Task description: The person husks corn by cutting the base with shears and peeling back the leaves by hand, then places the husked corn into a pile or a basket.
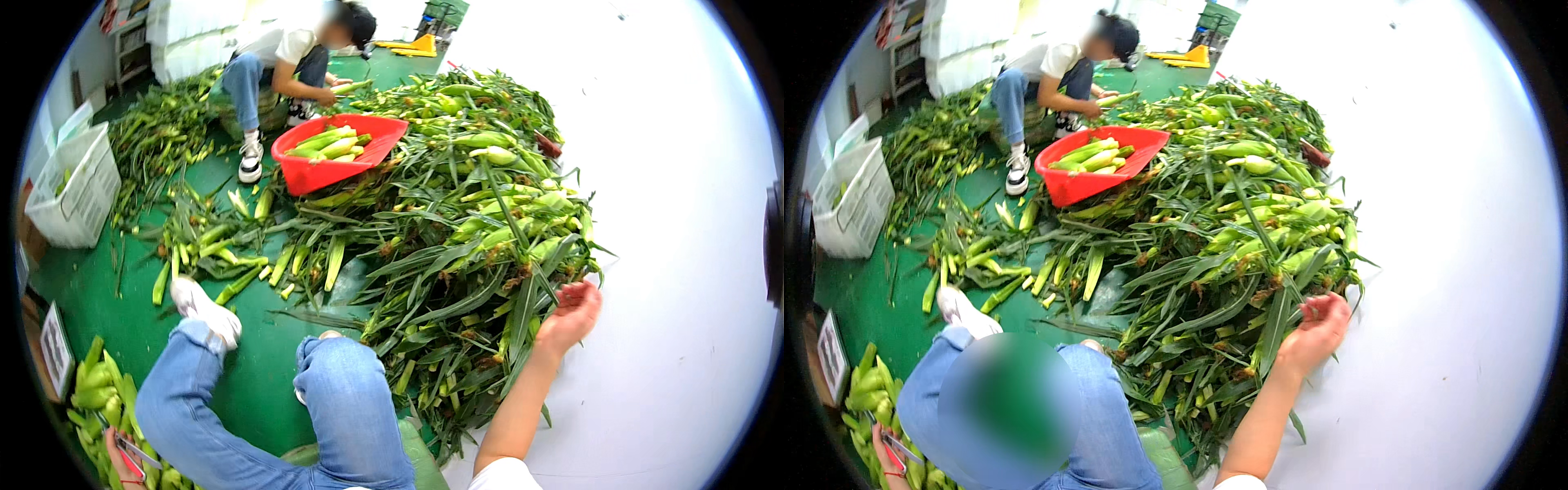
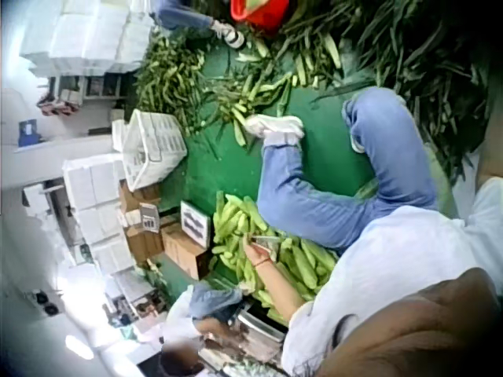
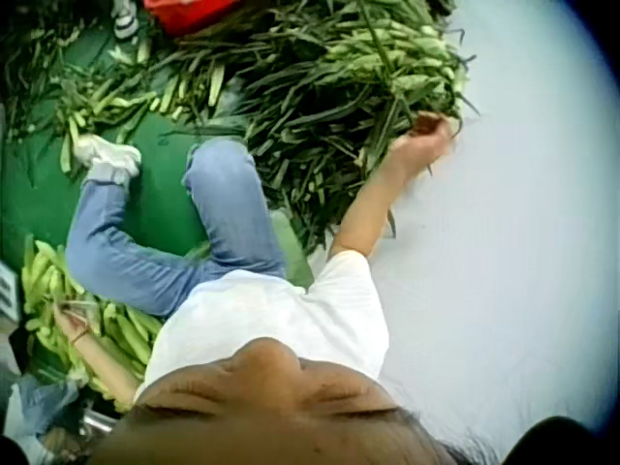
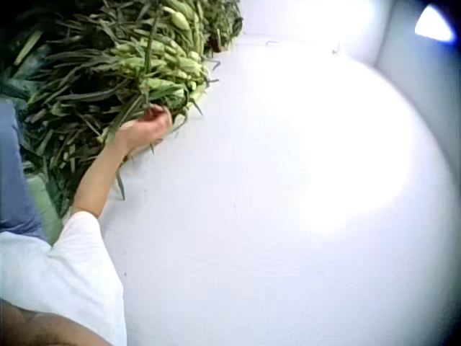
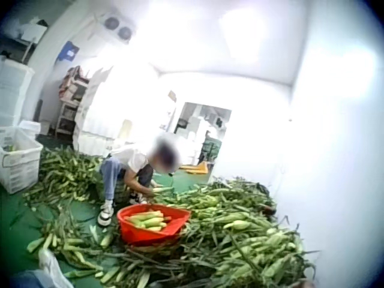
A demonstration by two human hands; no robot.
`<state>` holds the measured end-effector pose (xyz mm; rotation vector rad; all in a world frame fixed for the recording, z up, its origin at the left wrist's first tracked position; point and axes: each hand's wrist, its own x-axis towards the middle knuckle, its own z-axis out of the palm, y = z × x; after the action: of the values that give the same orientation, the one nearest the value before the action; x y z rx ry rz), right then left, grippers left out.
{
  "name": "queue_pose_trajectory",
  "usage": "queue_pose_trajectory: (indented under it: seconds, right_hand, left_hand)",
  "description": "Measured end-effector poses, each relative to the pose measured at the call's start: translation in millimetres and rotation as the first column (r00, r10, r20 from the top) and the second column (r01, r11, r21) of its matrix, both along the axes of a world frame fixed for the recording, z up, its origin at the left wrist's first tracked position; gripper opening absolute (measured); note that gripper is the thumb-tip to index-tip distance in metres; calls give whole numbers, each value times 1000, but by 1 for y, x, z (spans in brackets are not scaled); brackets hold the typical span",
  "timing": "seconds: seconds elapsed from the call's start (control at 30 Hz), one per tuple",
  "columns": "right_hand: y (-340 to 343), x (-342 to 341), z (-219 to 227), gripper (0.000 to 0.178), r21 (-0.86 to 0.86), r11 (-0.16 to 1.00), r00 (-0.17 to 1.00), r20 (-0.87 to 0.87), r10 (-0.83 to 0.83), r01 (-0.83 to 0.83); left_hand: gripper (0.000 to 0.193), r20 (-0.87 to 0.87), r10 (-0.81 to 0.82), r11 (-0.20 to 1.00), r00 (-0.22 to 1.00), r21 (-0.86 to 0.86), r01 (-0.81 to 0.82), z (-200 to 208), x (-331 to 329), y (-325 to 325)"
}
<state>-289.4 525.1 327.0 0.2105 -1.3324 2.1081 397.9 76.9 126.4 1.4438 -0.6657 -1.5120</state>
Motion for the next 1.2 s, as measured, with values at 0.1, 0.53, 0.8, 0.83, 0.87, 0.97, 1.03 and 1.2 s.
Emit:
queue_pose_trajectory:
  seconds: [0.1,0.53,0.8,0.83,0.87,0.97,1.03,1.2]
  right_hand:
    - [18,-30,-24,40,801,560,973,-116,-202,212]
    - [-9,-218,-28,91,541,-825,985,-59,159,166]
    - [-45,-224,-56,50,620,-692,901,-60,429,370]
    - [-50,-220,-59,49,612,-688,898,-88,432,391]
    - [-49,-217,-59,47,597,-684,891,-124,436,418]
    - [-38,-198,-85,32,643,-634,876,-126,466,430]
    - [-60,-173,-88,24,679,-565,847,-164,505,469]
    - [-114,-144,-109,13,777,-466,865,-192,464,423]
  left_hand:
    - [40,256,56,996,965,54,-72,6,-22,-36]
    - [16,183,-556,831,811,107,545,35,-315,-47]
    - [32,56,-673,732,738,192,653,-101,-401,-69]
    - [33,6,-688,713,726,192,674,-111,-408,-73]
    - [33,-13,-699,700,715,190,689,-117,-420,-75]
    - [34,-63,-743,651,666,162,742,-129,-457,-87]
    - [34,-78,-754,636,652,158,755,-116,-488,-89]
    - [38,-55,-830,552,556,67,831,-70,-560,-80]
